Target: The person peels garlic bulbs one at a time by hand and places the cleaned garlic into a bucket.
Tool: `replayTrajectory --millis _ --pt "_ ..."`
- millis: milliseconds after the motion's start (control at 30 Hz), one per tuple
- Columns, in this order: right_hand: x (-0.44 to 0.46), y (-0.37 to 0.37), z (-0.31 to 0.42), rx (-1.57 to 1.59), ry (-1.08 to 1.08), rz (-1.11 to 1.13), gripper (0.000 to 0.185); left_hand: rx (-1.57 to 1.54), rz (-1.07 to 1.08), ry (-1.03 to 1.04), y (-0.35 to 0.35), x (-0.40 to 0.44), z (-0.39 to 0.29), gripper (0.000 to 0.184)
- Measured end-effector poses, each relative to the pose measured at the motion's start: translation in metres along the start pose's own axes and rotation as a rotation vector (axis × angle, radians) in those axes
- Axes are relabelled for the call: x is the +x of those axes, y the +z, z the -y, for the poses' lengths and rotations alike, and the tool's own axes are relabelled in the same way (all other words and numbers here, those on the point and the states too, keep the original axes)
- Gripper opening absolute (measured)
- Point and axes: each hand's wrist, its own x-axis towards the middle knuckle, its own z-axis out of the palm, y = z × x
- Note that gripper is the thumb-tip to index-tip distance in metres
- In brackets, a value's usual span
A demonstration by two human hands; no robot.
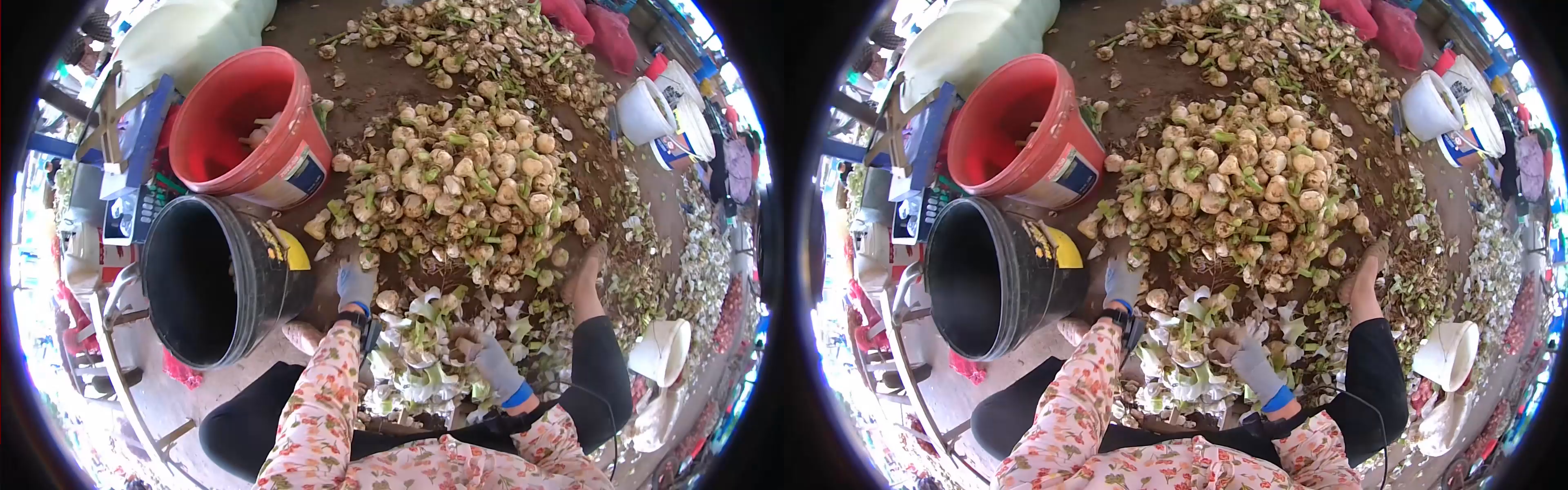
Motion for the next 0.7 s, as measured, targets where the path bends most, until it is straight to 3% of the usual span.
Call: replayTrajectory --millis 100,133,167,233,333,433,467,500,567,600,633,700 --pt "0.006 0.000 0.008 -0.022 0.017 0.013 0.027 0.005 0.063 -0.011 0.021 0.025 -0.003 0.032" --pt "0.016 0.008 0.004 -0.518 -0.294 -0.019 0.031 -0.019 0.084 -0.023 0.008 0.019 -0.015 0.028" --pt "0.029 0.006 -0.010 -0.573 -0.293 -0.100 0.037 -0.045 0.104 -0.025 0.002 0.015 -0.028 0.025" --pt "0.023 0.020 0.006 -0.680 -0.238 -0.197 0.039 -0.148 -0.053 0.258 0.009 -0.011 -0.034 0.024" --pt "0.019 0.036 0.034 -1.178 -0.624 -0.382 0.034 -0.390 0.120 0.345 -0.030 -0.080 -0.094 0.023" --pt "0.012 0.034 0.046 -1.121 -0.657 -0.375 0.028 -0.637 0.196 0.352 -0.042 -0.133 -0.120 0.027" --pt "0.016 0.024 0.032 -1.009 -0.786 -0.408 0.028 -0.890 0.320 0.179 -0.049 -0.146 -0.125 0.031" --pt "0.018 0.020 0.025 -0.834 -0.749 -0.378 0.027 -0.593 0.221 0.468 -0.059 -0.147 -0.122 0.045" --pt "0.000 0.022 0.045 -0.374 -0.381 -0.198 0.022 -0.543 0.077 0.579 -0.076 -0.158 -0.130 0.055" --pt "-0.011 0.028 0.054 0.022 -0.336 -0.084 0.018 -0.635 0.169 0.600 -0.067 -0.158 -0.116 0.063" --pt "-0.022 0.031 0.066 0.067 -0.293 -0.070 0.015 -1.063 0.477 0.190 -0.065 -0.167 -0.113 0.062" --pt "-0.022 0.027 0.058 0.089 -0.336 -0.069 0.018 -1.010 0.420 0.237 -0.073 -0.175 -0.111 0.064"
